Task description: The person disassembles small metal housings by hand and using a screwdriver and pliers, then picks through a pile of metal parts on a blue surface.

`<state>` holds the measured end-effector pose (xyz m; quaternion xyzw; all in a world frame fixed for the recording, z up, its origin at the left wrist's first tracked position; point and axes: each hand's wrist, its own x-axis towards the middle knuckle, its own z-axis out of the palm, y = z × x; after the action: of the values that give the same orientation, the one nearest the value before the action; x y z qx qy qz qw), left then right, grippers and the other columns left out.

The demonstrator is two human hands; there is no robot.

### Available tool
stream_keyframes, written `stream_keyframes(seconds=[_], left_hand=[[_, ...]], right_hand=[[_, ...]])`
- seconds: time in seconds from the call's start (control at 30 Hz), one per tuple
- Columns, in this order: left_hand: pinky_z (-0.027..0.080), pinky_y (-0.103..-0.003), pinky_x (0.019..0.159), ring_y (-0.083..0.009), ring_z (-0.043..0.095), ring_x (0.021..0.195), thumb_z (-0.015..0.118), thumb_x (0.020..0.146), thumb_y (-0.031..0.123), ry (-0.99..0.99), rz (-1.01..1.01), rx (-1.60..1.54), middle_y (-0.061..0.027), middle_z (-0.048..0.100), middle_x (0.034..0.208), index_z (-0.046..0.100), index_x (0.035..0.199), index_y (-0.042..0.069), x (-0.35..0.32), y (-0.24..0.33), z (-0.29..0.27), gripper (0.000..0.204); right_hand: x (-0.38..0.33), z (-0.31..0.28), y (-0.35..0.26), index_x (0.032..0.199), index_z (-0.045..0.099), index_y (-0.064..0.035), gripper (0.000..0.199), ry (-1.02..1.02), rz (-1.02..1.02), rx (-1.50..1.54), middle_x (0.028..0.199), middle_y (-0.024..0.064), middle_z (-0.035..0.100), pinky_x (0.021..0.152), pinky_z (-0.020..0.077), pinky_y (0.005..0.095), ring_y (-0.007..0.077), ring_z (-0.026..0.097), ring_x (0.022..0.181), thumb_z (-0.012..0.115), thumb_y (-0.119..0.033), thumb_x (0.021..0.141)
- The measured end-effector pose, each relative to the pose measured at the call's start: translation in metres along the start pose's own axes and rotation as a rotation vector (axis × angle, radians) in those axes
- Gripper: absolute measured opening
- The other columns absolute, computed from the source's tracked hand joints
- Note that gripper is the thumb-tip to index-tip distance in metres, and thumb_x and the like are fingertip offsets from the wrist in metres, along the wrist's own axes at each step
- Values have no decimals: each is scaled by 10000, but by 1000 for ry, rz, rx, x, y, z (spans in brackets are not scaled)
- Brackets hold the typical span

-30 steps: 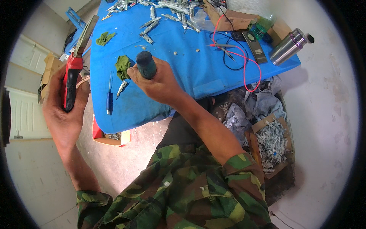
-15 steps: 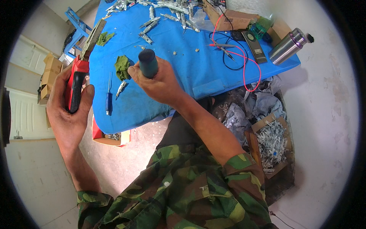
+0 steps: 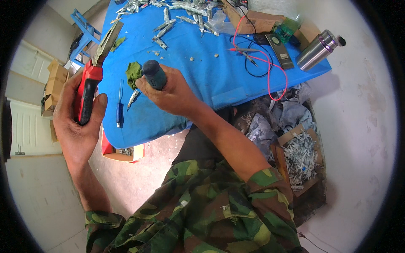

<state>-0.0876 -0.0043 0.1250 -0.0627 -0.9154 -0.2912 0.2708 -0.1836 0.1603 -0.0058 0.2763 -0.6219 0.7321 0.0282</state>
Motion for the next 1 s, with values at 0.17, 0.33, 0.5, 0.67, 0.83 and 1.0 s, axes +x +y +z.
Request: stream_keyframes(seconds=[0.17, 0.33, 0.5, 0.67, 0.83, 1.0], left_hand=[[520, -294, 729, -191, 631, 788, 749, 770, 30, 15, 142, 43, -107, 652, 937, 635, 1223, 12, 1, 9, 3, 467], [540, -400, 711, -309, 689, 843, 724, 709, -11, -191, 107, 163, -141, 649, 992, 613, 1236, 25, -3, 9, 12, 541], [551, -393, 763, -340, 695, 913, 725, 727, -3, -169, 206, 242, -157, 667, 1058, 629, 1233, 46, 2, 7, 11, 517], [510, -264, 781, -152, 661, 856, 659, 923, 113, 292, 125, 122, -66, 717, 1007, 677, 1254, 44, 32, 28, -22, 339], [463, -225, 644, -94, 607, 742, 532, 1026, 202, 262, 276, 176, -60, 718, 1022, 632, 1287, 69, 13, 42, -76, 310], [503, -322, 535, -170, 601, 620, 645, 889, 87, -131, 310, 537, -76, 647, 870, 595, 1128, 84, 4, 11, 8, 244]], right_hand=[[0, 2, 0, 917, 632, -15, 160, -48, -43, -23, 759, 0, 599, 614, 478, 310, 69, 516, 723, 730, -138, 943], [1, 2, 6, 962, 633, -25, 170, -38, -135, -62, 759, 43, 612, 613, 482, 318, 76, 516, 726, 737, -156, 936], [2, 3, 8, 984, 637, -30, 172, -39, -102, -38, 766, 80, 629, 599, 481, 330, 111, 528, 690, 727, -170, 939], [-2, -12, 9, 912, 670, -22, 187, -8, 24, -85, 811, 61, 677, 685, 519, 309, 103, 592, 749, 790, -166, 897], [5, 18, -1, 954, 646, -38, 200, -103, -80, 41, 765, 74, 635, 636, 491, 332, 150, 553, 684, 758, -199, 919], [4, -15, 41, 935, 645, -47, 190, 85, 0, 110, 751, 70, 627, 623, 486, 344, 133, 542, 679, 755, -200, 920]])
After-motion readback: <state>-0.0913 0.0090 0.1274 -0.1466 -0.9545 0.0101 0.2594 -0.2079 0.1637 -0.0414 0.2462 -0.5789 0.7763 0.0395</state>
